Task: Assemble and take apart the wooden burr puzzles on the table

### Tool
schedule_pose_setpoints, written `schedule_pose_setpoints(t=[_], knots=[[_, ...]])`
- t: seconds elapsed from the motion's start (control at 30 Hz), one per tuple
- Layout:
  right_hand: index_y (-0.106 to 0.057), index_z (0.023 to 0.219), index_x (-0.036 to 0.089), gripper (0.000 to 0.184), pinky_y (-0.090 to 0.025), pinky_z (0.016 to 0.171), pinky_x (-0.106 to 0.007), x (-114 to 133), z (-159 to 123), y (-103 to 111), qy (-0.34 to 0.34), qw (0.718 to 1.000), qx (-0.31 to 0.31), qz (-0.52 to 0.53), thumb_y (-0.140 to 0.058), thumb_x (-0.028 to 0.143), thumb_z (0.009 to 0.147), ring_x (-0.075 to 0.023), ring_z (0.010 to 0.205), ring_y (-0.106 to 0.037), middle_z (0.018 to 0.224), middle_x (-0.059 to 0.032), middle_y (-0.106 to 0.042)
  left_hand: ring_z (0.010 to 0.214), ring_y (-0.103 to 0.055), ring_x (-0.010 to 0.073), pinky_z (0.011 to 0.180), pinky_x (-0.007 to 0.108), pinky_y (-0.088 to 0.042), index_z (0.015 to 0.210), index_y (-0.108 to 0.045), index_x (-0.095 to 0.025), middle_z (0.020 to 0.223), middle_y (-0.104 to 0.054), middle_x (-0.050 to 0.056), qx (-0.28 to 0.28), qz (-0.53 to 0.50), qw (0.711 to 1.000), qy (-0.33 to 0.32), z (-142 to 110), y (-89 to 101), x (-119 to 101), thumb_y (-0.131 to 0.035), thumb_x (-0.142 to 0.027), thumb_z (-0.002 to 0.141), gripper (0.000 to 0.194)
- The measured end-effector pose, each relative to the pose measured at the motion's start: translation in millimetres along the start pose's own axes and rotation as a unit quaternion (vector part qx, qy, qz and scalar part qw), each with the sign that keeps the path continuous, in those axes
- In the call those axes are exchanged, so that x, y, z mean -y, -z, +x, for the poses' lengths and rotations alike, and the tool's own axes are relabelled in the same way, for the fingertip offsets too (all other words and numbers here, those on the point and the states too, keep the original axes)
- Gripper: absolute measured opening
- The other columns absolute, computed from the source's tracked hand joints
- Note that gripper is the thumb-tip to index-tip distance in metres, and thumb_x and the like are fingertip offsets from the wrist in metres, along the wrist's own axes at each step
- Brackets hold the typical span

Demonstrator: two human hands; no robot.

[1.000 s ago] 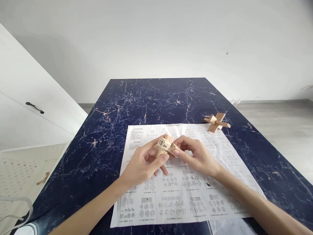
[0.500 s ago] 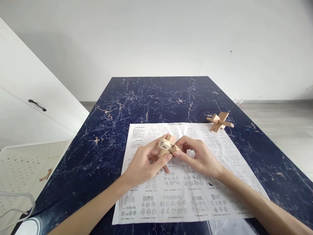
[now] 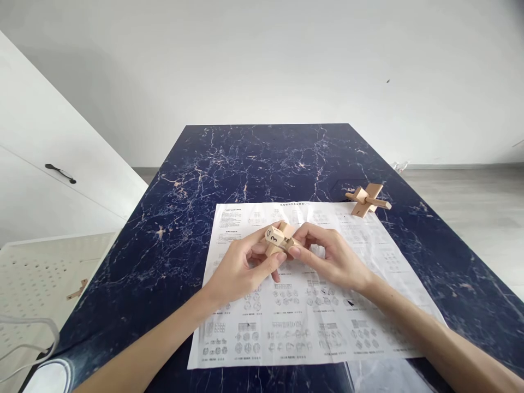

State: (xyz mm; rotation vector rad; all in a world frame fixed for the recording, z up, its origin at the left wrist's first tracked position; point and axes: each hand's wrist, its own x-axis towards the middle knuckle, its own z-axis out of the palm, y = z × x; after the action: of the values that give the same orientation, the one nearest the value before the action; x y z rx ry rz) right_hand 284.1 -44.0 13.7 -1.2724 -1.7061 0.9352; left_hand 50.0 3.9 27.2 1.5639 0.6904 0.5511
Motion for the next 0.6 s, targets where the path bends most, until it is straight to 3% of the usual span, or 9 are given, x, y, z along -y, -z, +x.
schedule_pose_setpoints(t=[0.17, 0.33, 0.43, 0.6], knots=[[-0.062, 0.087, 0.021, 0.036, -0.041, 0.06, -0.03, 3.3, 0.7, 0.5, 0.004, 0.999, 0.01, 0.033, -0.067, 0.051, 0.106, -0.0132, 0.065, -0.053, 0.077, 0.0002, -0.068, 0.072, -0.073, 0.015, 0.076, 0.03, -0.061, 0.16, -0.054, -0.023, 0.088, -0.075, 0.001, 0.02, -0.032, 0.999, -0.016, 1.1, 1.8, 0.6, -0.068, -0.037, 0.107, 0.057], [-0.062, 0.087, 0.021, 0.035, -0.04, 0.061, -0.03, 5.6, 1.5, 1.1, 0.01, 0.997, 0.025, 0.066, -0.067, 0.05, 0.106, -0.0131, 0.067, -0.054, 0.08, -0.001, -0.07, 0.069, -0.072, 0.0149, 0.071, 0.029, -0.061, 0.157, -0.058, -0.022, 0.078, -0.068, -0.002, 0.032, -0.042, 0.998, -0.028, 1.9, 2.2, -0.8, -0.068, -0.033, 0.106, 0.053], [-0.06, 0.086, 0.021, 0.037, -0.039, 0.06, -0.029, 4.2, 1.4, 2.1, -0.007, 0.993, 0.044, 0.105, -0.068, 0.051, 0.106, -0.0128, 0.065, -0.05, 0.079, -0.0007, -0.068, 0.072, -0.076, 0.0166, 0.074, 0.031, -0.061, 0.155, -0.059, -0.023, 0.083, -0.069, -0.002, 0.039, -0.031, 0.998, -0.029, 1.4, 3.0, -0.7, -0.067, -0.032, 0.107, 0.05], [-0.058, 0.087, 0.021, 0.041, -0.033, 0.054, -0.028, -2.1, 1.9, 6.6, -0.056, 0.962, 0.125, 0.238, -0.068, 0.056, 0.105, -0.0101, 0.056, -0.046, 0.08, -0.0002, -0.064, 0.08, -0.081, 0.0207, 0.081, 0.036, -0.061, 0.151, -0.061, -0.022, 0.092, -0.075, 0.001, 0.049, -0.004, 0.998, -0.044, 0.0, 4.4, -0.4, -0.065, -0.032, 0.109, 0.044]])
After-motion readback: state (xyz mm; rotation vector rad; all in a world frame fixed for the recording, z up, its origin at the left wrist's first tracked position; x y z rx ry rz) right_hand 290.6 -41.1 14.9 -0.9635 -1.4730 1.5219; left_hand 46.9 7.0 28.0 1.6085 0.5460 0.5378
